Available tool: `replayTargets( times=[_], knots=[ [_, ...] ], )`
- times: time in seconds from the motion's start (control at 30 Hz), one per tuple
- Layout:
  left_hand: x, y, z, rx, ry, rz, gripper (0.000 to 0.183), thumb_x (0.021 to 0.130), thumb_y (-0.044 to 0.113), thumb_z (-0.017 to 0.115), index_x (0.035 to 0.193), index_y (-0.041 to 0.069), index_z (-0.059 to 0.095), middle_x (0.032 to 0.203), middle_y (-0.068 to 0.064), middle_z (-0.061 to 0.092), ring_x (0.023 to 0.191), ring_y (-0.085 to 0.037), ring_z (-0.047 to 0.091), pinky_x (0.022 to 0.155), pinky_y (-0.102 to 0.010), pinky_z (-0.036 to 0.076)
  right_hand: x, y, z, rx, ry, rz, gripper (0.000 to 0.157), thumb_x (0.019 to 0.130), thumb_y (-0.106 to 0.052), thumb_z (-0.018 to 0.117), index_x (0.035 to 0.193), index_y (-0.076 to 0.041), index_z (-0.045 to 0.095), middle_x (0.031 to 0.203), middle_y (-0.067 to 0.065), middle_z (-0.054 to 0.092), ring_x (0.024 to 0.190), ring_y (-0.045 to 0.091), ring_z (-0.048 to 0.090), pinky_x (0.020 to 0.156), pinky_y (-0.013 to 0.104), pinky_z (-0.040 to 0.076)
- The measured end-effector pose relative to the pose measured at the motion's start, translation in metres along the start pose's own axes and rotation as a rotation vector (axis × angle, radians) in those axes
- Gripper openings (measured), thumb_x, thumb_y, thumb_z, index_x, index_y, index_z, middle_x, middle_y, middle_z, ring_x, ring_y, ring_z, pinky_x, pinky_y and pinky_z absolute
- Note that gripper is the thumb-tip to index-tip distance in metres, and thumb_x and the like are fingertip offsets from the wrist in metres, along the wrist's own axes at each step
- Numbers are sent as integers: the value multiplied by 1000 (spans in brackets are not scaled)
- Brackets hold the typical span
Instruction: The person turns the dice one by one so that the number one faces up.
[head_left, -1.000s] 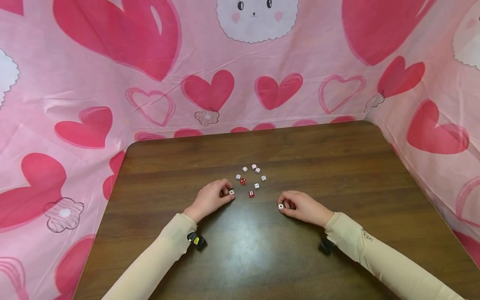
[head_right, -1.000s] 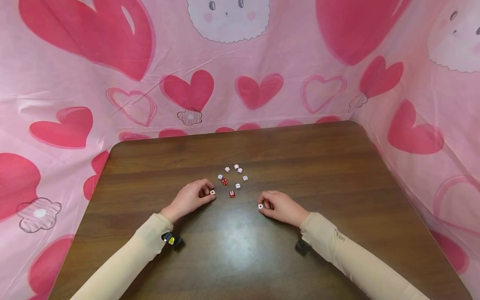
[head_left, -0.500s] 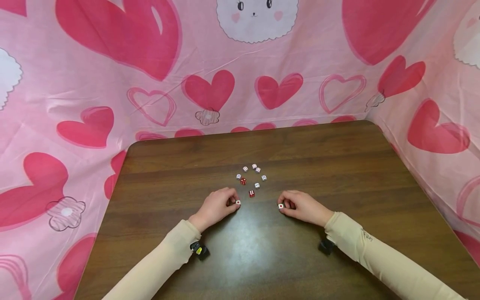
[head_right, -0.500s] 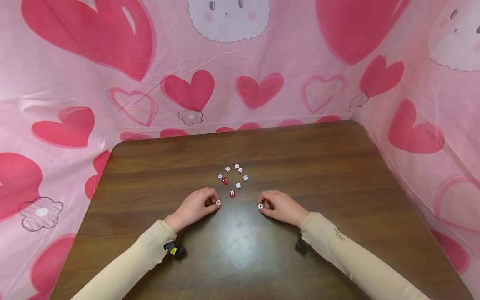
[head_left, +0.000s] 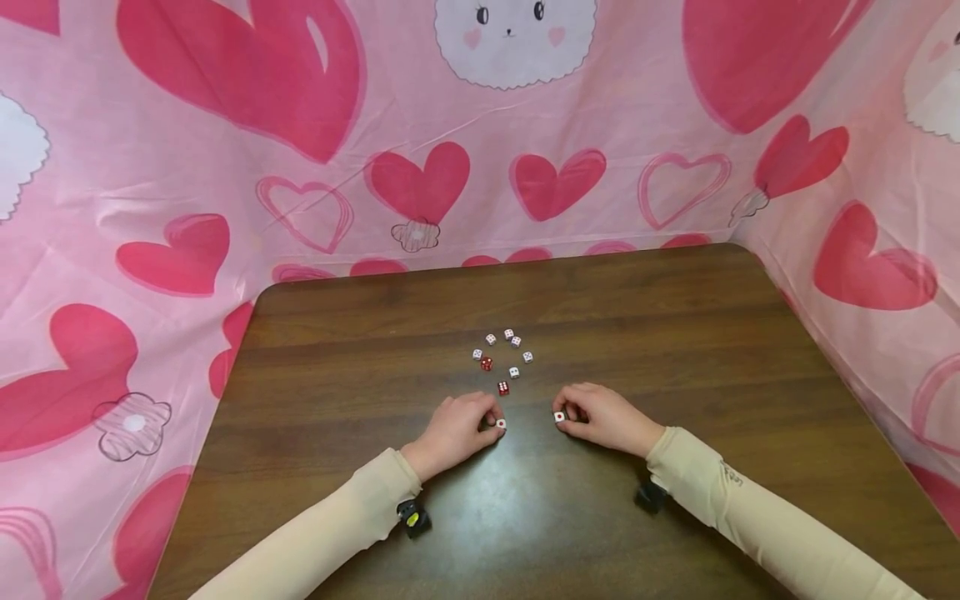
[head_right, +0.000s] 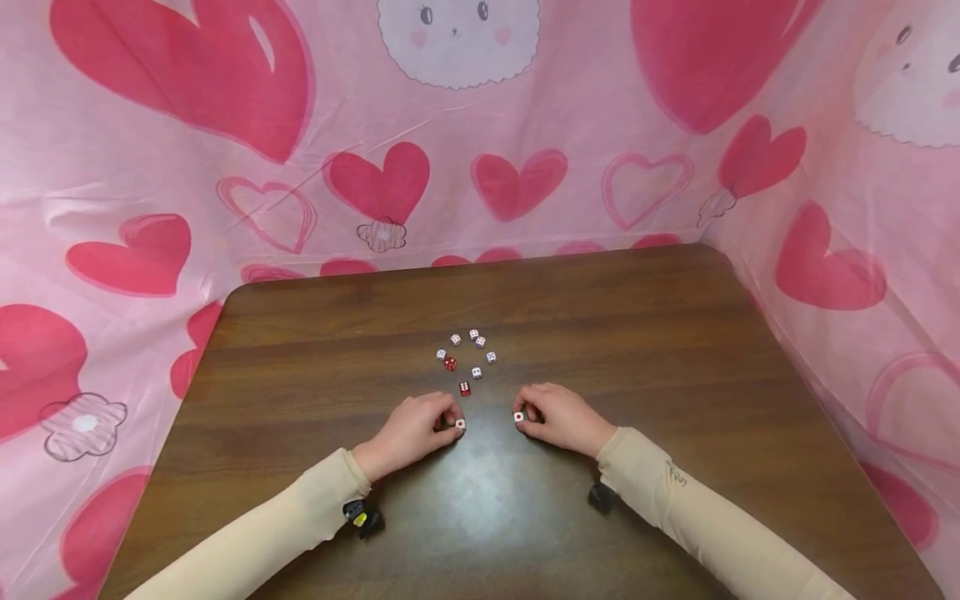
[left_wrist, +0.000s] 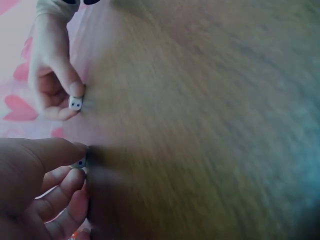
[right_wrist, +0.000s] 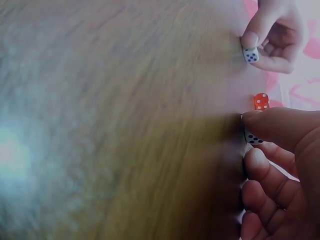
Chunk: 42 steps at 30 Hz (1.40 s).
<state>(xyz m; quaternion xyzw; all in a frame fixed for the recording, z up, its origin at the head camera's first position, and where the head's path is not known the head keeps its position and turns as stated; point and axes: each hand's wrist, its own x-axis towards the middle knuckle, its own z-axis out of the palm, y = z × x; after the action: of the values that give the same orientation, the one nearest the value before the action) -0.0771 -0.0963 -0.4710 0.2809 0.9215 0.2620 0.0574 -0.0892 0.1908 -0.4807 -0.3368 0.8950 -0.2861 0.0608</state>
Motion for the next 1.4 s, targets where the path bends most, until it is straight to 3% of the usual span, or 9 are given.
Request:
replayTargets(
  times=[0.63, 0.93, 1.17, 1.4],
  knots=[
    [15, 14, 11, -3, -22, -9, 11, 93, 27, 79, 96, 21, 71, 89, 10, 66, 81, -7, 63, 73, -33, 40, 6, -9, 3, -53, -6, -53, 17, 90, -19, 81, 97, -20, 65, 78, -15, 50, 77, 6, 50, 76, 31, 45],
    [17, 17, 15, -8, -26, -9, 12, 93, 29, 79, 97, 21, 71, 89, 9, 66, 81, -7, 63, 73, -32, 37, 9, -10, 4, -56, -36, -40, 17, 91, -23, 80, 98, -21, 65, 78, -14, 49, 78, 6, 49, 78, 33, 44],
    [17, 18, 14, 6, -19, -5, 12, 91, 29, 80, 96, 21, 71, 88, 9, 66, 80, -7, 62, 71, -31, 36, 15, -10, -6, 82, -90, 28, 18, 96, -26, 76, 106, -16, 66, 76, -16, 54, 70, 2, 51, 70, 27, 47],
    [17, 17, 15, 7, -15, 0, 13, 91, 28, 80, 94, 22, 70, 85, 10, 64, 77, -7, 60, 71, -31, 36, 40, 0, -19, 150, -73, 95, 12, 98, -17, 73, 108, -13, 67, 79, -11, 61, 71, 4, 55, 68, 26, 49]
  ],
)
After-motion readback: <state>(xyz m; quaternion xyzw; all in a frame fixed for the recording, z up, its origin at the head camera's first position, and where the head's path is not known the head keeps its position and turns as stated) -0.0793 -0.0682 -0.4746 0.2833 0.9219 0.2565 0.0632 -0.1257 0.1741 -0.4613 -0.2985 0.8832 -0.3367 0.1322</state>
